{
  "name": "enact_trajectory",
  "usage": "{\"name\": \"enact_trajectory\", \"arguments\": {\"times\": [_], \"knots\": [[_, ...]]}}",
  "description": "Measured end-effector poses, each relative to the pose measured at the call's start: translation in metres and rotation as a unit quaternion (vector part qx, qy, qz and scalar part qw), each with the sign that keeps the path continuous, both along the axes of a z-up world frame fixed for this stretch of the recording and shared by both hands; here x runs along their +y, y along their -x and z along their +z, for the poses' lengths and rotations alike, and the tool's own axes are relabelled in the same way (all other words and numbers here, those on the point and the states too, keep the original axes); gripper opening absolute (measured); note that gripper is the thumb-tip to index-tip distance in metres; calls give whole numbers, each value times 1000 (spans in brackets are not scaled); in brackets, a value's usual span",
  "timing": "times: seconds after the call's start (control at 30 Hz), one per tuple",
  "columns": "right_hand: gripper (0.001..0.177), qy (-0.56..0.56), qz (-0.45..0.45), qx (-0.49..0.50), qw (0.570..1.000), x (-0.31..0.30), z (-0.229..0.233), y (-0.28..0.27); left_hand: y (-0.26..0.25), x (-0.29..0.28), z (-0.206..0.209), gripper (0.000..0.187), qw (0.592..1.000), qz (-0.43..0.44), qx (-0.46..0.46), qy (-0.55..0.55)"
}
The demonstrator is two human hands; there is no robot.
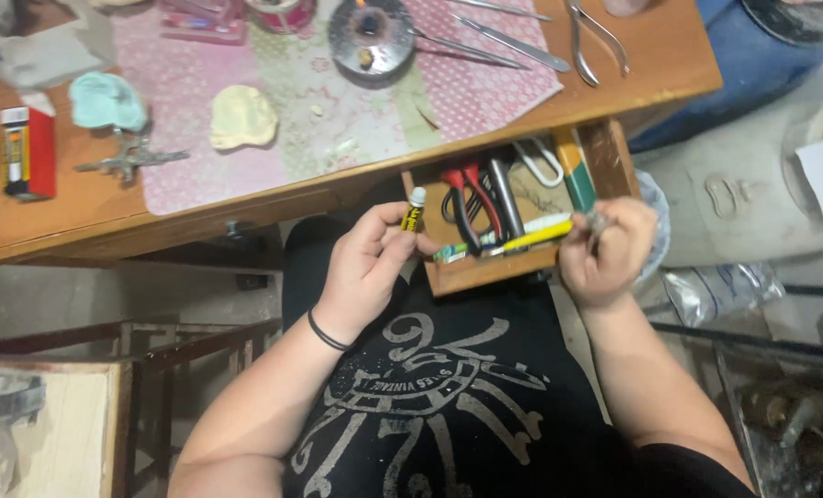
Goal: The person is working at a dental laboratory bench, carving and adjusting a denture model using specialized hand tools and pliers.
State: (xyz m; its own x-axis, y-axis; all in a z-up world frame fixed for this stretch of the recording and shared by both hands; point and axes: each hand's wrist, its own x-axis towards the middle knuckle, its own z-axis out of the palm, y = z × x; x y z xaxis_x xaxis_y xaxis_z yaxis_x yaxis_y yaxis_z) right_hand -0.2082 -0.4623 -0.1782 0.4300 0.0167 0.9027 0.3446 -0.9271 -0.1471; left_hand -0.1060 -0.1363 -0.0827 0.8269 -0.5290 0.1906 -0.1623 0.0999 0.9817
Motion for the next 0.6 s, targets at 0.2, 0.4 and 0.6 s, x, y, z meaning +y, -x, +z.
{"name": "enact_trajectory", "arguments": {"times": [0.2, 0.4, 0.6], "knots": [[32, 27, 24, -117, 993, -5, 35, -118, -19, 6, 10, 22, 999, 24, 10, 41], [24, -73, 232, 200, 949, 104, 123, -94, -46, 30, 15, 22, 995, 83, -58, -13], [66, -174, 329, 443, 816, 142, 171, -107, -71, 37, 46, 24, 970, 144, -174, -92]]}}
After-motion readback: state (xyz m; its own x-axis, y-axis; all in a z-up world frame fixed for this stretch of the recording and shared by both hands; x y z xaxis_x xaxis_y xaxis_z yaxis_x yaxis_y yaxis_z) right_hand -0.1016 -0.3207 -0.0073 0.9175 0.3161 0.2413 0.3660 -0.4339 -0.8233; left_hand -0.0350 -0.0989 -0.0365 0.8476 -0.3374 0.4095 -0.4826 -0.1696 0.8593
